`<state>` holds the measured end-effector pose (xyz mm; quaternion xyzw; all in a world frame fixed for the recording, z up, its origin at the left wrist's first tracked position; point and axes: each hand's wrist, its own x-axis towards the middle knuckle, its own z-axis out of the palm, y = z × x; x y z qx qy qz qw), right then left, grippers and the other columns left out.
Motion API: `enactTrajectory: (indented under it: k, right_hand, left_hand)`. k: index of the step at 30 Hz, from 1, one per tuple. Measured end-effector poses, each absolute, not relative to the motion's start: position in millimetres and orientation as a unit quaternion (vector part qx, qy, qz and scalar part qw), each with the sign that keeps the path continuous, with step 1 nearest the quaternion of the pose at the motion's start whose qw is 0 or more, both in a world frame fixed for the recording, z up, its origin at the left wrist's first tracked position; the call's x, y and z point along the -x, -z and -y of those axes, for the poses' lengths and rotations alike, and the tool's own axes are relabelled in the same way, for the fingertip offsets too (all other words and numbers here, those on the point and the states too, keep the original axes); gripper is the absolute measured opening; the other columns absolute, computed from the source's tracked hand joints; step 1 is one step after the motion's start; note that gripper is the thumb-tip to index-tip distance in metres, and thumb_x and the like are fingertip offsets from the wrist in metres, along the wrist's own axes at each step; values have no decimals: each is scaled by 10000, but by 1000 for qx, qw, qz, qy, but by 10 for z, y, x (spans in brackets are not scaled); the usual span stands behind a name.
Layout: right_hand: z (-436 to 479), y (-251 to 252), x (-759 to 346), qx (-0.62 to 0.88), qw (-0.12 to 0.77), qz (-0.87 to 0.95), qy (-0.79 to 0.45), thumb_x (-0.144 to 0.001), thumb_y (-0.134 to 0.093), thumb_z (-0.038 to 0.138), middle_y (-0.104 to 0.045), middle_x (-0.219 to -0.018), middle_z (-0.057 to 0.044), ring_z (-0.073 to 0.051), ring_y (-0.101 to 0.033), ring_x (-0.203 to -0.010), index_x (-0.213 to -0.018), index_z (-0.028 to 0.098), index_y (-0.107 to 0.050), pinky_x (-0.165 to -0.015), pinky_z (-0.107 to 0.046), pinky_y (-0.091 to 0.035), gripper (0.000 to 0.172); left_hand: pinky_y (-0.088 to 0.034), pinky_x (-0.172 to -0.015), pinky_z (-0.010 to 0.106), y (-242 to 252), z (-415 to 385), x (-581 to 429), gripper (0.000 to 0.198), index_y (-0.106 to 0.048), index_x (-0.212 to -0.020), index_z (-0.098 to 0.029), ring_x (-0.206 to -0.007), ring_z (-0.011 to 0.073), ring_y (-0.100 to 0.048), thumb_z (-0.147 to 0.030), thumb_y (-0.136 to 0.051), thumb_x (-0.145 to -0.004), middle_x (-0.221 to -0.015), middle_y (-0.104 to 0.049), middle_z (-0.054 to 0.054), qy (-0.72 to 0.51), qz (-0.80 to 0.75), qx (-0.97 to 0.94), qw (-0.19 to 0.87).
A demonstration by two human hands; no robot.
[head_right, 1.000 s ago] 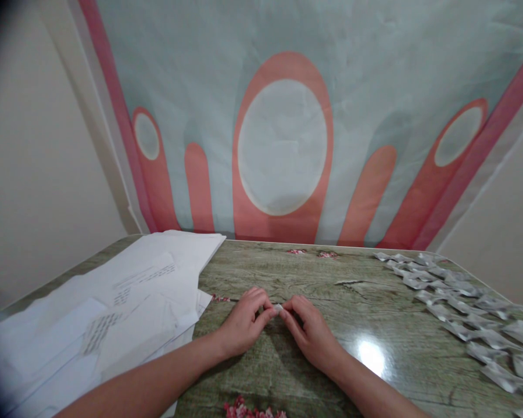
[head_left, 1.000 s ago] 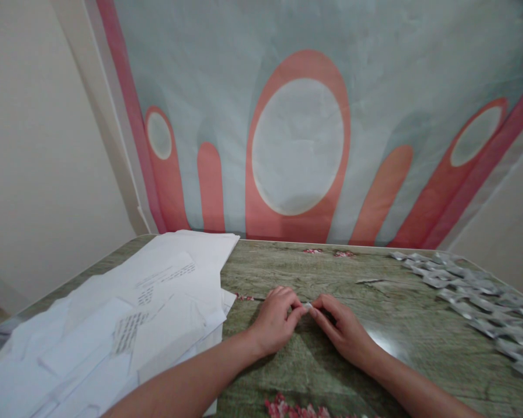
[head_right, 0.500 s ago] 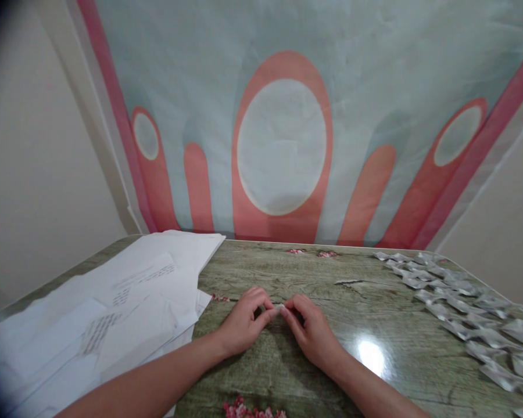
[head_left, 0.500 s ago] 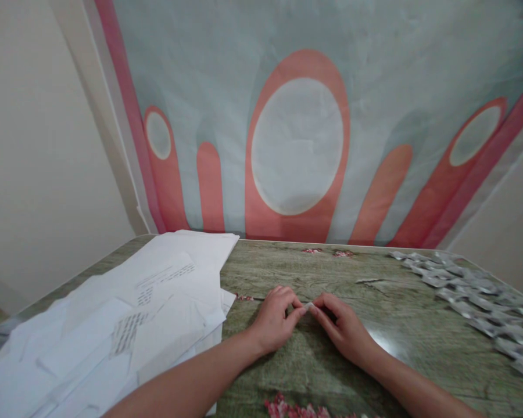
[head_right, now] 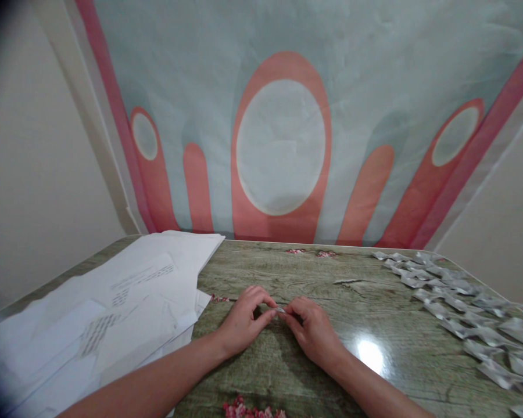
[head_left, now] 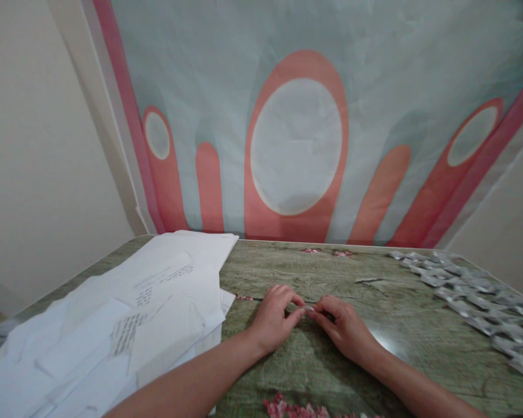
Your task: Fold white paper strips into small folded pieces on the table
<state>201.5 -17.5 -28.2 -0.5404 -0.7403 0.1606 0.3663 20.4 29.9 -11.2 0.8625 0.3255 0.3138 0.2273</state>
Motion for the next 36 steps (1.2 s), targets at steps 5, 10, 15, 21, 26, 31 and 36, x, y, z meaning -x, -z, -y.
enactTrajectory:
  k: [5,10,15,21,26,31,36]
  right_hand:
    - [139,322,-2017,538,379,731,-181,-859,-528,338,-573,-637,0,-150,-526,-607,-712,196,-617,-572,-252,-388,223]
    - [135,298,-2017,508,420,732,-172,-847,-556,320,-611,-764,-28,-171,-553,-725,-863,203,-642,-668,-282,-432,146]
    - [132,323,-2033,489,438,737,-160,-858,-546,293,-609,-821,-45,-184,-552,-791,-887,208,-639,-711,-304,-445,130]
    - [143,319,-2034,496,416,748,-145,-861,-538,257,-607,-784,-40,-187,-548,-771,-820,205,-631,-697,-317,-441,115]
    - [163,279,-2014,492,387,768,-135,-868,-521,251,-604,-770,-36,-190,-541,-764,-814,210,-636,-715,-338,-429,133]
    - [169,293,-1991,487,377,775,-141,-873,-501,249,-597,-774,-45,-190,-541,-763,-822,207,-635,-691,-324,-431,149]
    - [168,300,-1984,484,394,768,-140,-865,-498,221,-602,-798,-50,-190,-548,-776,-857,207,-636,-701,-321,-434,138]
  left_hand:
    - [-357,-799,301,115,-307,-200,48,-558,-776,-180,-871,189,-494,-175,-596,-805,-838,-575,14,-320,-332,-855,237]
    - [-366,-791,299,112,-313,-201,46,-566,-766,-179,-865,189,-500,-172,-593,-802,-826,-570,15,-322,-355,-842,246]
    - [-367,-797,301,96,-308,-201,36,-585,-768,-183,-875,191,-504,-191,-609,-795,-837,-576,16,-318,-353,-844,249]
    - [-366,-816,304,83,-295,-199,49,-606,-815,-187,-902,193,-503,-235,-611,-806,-859,-578,25,-318,-334,-851,252]
    - [-364,-804,299,83,-284,-194,62,-600,-813,-189,-887,187,-500,-249,-591,-827,-851,-576,24,-306,-319,-864,241]
    - [-352,-814,312,63,-263,-192,59,-578,-781,-186,-877,191,-494,-228,-597,-817,-847,-578,19,-298,-324,-873,211]
    - [-357,-810,315,80,-267,-196,48,-585,-784,-188,-884,196,-492,-219,-582,-820,-859,-579,25,-295,-337,-870,204]
